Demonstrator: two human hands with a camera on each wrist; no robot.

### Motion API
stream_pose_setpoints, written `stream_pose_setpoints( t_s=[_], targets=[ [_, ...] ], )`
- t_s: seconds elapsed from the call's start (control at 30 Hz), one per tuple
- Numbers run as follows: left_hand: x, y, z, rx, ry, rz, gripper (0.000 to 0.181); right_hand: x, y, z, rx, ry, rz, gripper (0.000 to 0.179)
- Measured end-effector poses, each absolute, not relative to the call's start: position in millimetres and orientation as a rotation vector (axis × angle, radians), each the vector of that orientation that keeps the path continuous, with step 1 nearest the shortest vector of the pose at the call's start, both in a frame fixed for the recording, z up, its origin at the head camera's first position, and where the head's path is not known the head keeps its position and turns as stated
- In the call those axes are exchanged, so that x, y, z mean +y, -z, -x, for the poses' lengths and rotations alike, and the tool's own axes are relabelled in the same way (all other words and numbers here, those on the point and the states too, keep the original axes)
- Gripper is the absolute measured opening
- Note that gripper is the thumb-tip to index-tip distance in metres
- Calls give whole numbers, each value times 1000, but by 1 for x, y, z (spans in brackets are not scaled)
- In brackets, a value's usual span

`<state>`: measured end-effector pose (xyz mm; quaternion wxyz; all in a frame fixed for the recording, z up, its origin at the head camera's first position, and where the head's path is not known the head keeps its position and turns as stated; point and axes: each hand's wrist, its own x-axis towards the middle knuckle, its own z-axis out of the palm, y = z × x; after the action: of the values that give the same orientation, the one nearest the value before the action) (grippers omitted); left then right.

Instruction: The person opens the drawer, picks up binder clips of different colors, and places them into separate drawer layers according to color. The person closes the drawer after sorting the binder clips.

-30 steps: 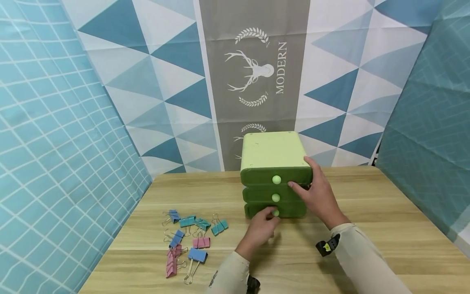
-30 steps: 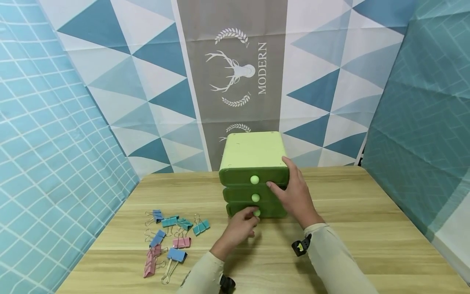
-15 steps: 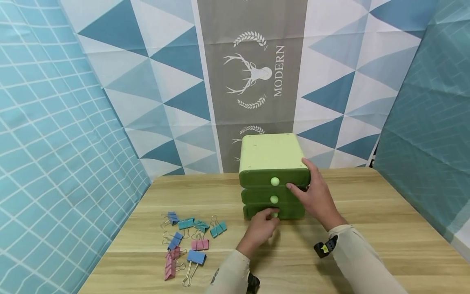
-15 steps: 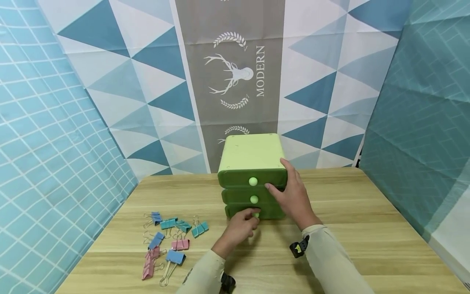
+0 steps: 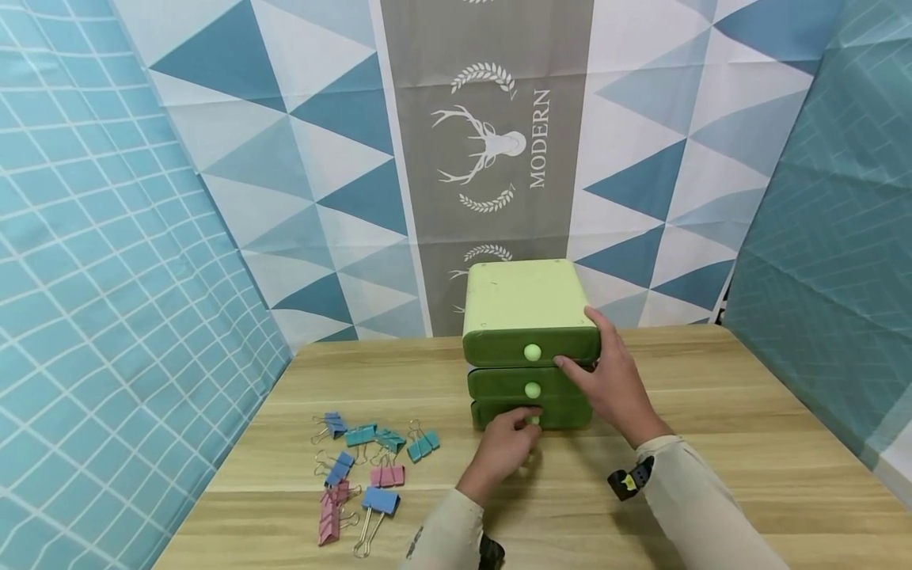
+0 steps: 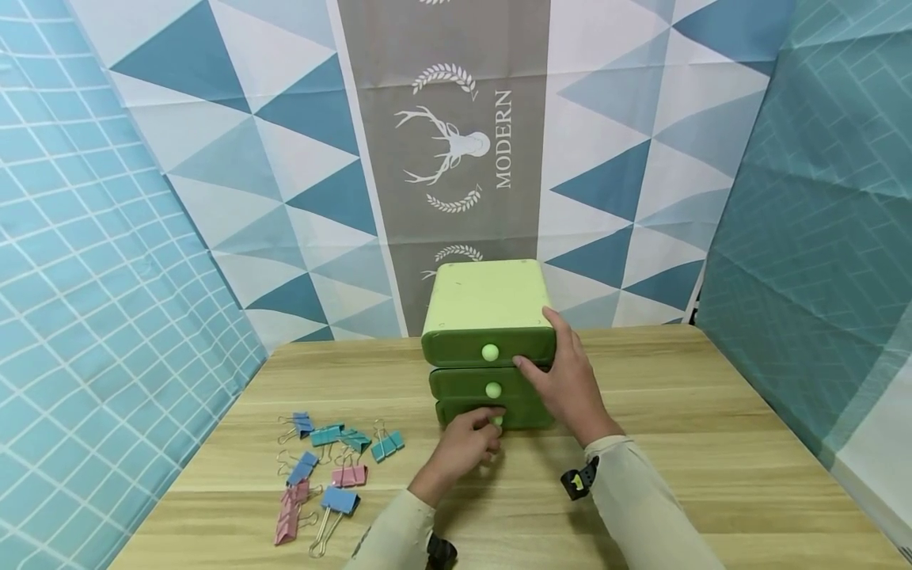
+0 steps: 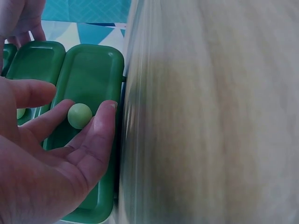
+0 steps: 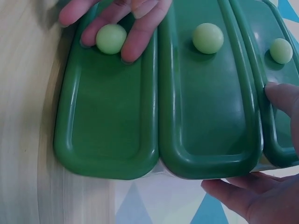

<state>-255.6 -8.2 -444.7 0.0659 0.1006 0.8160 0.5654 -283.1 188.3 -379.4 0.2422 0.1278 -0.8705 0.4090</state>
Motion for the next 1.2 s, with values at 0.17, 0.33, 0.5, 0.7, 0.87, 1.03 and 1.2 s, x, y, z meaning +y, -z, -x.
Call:
stream_pose_setpoints(
  t_s=[0.17, 0.33, 0.5, 0.7, 0.87, 1.03, 1.2],
  targets=[
    [-10, 444, 255, 2446, -1712, -315, 37, 192, 381, 284, -2414, -1090, -396, 109],
    [-11, 445, 254, 2436, -1721, -309, 38, 193, 381, 283, -2430, -1100, -424, 115],
    [-12, 447, 251, 2434, -1726, -314, 38, 193, 383, 283, -2420, -1053, -409, 112],
    [-13, 448, 244, 2407, -1741, -324, 37, 192, 385, 285, -2405, -1004, -379, 110],
    [-12, 447, 241, 2394, -1748, -323, 36, 193, 385, 285, -2392, -991, -391, 110],
    [-12, 445, 239, 2398, -1722, -330, 36, 193, 385, 286, -2389, -1005, -389, 110],
    [-11, 444, 237, 2423, -1675, -361, 38, 193, 385, 286, -2384, -1014, -389, 110]
  ],
)
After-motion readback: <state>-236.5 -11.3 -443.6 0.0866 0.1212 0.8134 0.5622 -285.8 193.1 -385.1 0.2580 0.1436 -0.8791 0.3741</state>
